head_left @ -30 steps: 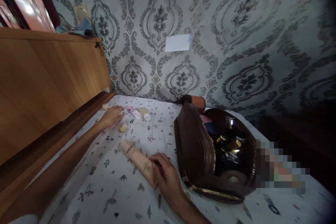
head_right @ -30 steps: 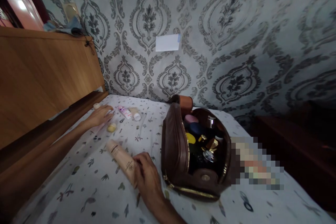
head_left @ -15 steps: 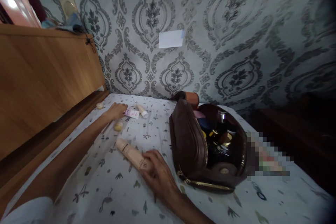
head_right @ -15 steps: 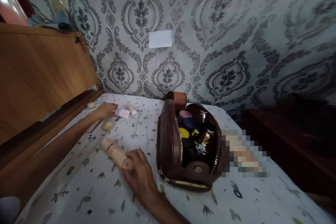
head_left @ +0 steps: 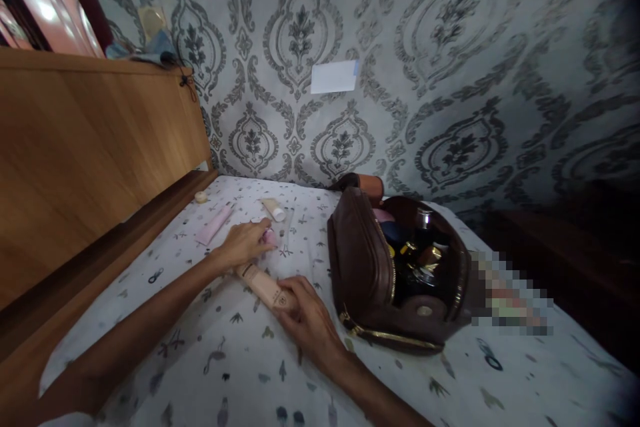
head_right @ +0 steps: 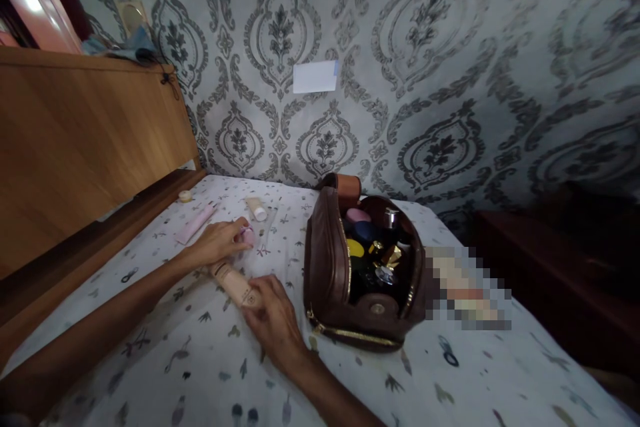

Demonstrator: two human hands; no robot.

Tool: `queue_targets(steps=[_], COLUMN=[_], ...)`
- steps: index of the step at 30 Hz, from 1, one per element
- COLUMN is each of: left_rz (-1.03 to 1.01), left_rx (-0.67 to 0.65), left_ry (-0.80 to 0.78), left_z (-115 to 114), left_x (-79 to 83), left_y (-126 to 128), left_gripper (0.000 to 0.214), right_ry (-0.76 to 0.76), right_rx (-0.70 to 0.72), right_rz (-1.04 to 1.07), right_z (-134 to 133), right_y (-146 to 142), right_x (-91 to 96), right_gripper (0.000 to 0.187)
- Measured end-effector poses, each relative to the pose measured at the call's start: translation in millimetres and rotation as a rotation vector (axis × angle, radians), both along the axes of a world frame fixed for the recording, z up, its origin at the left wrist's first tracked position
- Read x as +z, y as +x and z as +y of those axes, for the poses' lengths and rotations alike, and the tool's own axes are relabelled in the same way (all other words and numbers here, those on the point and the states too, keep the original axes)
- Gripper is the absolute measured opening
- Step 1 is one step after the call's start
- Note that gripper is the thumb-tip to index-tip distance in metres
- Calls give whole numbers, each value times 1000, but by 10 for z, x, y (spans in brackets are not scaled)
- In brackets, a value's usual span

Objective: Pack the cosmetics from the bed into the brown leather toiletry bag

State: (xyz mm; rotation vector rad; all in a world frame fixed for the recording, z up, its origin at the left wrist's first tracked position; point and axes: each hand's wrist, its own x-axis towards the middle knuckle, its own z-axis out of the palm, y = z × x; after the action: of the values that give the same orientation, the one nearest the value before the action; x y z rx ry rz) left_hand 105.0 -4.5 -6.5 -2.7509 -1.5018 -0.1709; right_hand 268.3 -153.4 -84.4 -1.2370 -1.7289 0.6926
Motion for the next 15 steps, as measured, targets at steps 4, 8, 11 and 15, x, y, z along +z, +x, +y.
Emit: queue_targets(steps=[4, 8, 11, 15], left_rz=[-127, -170, -194, -220], left_rx=[156, 312, 339, 342], left_ry=[28, 38, -6, -47], left_z=[93, 231, 209, 137], left_x=[26, -11, -129, -282], left_y=[-244, -562, -654, -606], left_gripper=[28, 29, 31, 42], right_ry=[-31, 8, 101, 297], right_rx=[16, 34, 24, -32], right_rz=[-33, -110, -157, -243], right_z=[-18, -32, -41, -48], right_y=[-12, -28, -38, -45], right_x=[38, 19, -10, -22], right_gripper=[38, 49, 49, 42])
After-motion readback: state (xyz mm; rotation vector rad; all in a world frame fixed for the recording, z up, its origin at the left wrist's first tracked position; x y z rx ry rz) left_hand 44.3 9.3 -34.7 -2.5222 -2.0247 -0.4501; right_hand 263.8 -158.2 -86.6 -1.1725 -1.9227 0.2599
